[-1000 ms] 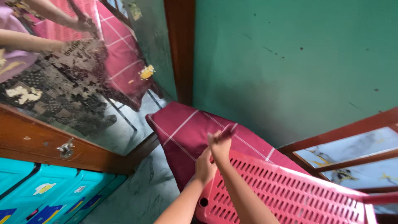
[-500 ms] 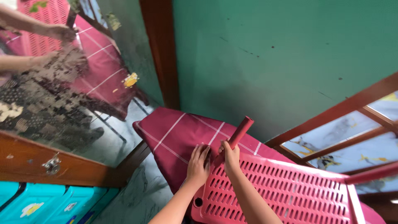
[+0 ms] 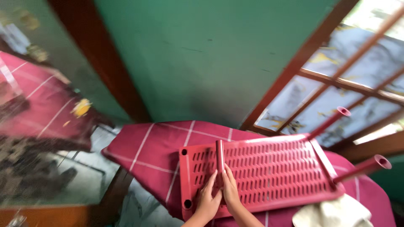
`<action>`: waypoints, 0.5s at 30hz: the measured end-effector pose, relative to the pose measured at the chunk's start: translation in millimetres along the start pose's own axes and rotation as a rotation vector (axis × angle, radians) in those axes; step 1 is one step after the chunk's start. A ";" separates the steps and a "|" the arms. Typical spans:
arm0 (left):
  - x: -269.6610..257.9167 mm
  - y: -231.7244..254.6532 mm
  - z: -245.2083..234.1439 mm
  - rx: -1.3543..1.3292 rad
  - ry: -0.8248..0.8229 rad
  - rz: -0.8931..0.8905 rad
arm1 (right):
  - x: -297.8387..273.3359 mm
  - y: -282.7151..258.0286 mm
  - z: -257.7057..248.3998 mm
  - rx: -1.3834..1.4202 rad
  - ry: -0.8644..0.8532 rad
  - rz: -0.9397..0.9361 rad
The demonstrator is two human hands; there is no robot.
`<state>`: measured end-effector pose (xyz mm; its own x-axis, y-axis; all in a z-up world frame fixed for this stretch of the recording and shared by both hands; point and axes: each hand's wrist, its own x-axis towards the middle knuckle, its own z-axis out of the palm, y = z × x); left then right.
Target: The person disassembles a red plastic stool by removing the legs from the seat. They then wipe the seat with a cloth. The legs are placed on a nearby wooden tray.
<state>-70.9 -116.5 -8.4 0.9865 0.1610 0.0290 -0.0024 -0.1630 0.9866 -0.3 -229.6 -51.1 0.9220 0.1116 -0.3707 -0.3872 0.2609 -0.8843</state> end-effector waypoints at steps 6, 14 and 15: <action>-12.3 -0.5 25.4 -0.258 -0.318 -0.276 | -27.2 18.1 -49.9 -0.085 0.145 -0.204; -30.5 40.0 78.2 -0.325 -0.559 -0.256 | -123.6 -36.4 -88.3 -0.058 0.303 -0.191; -32.6 49.6 87.0 -0.295 -0.602 -0.257 | -135.0 -43.8 -95.1 -0.056 0.312 -0.230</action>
<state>-88.9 -214.5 25.6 0.8808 -0.4193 -0.2199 0.2819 0.0912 0.9551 -107.7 -347.3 10.7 0.9444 -0.2426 -0.2221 -0.1779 0.1910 -0.9653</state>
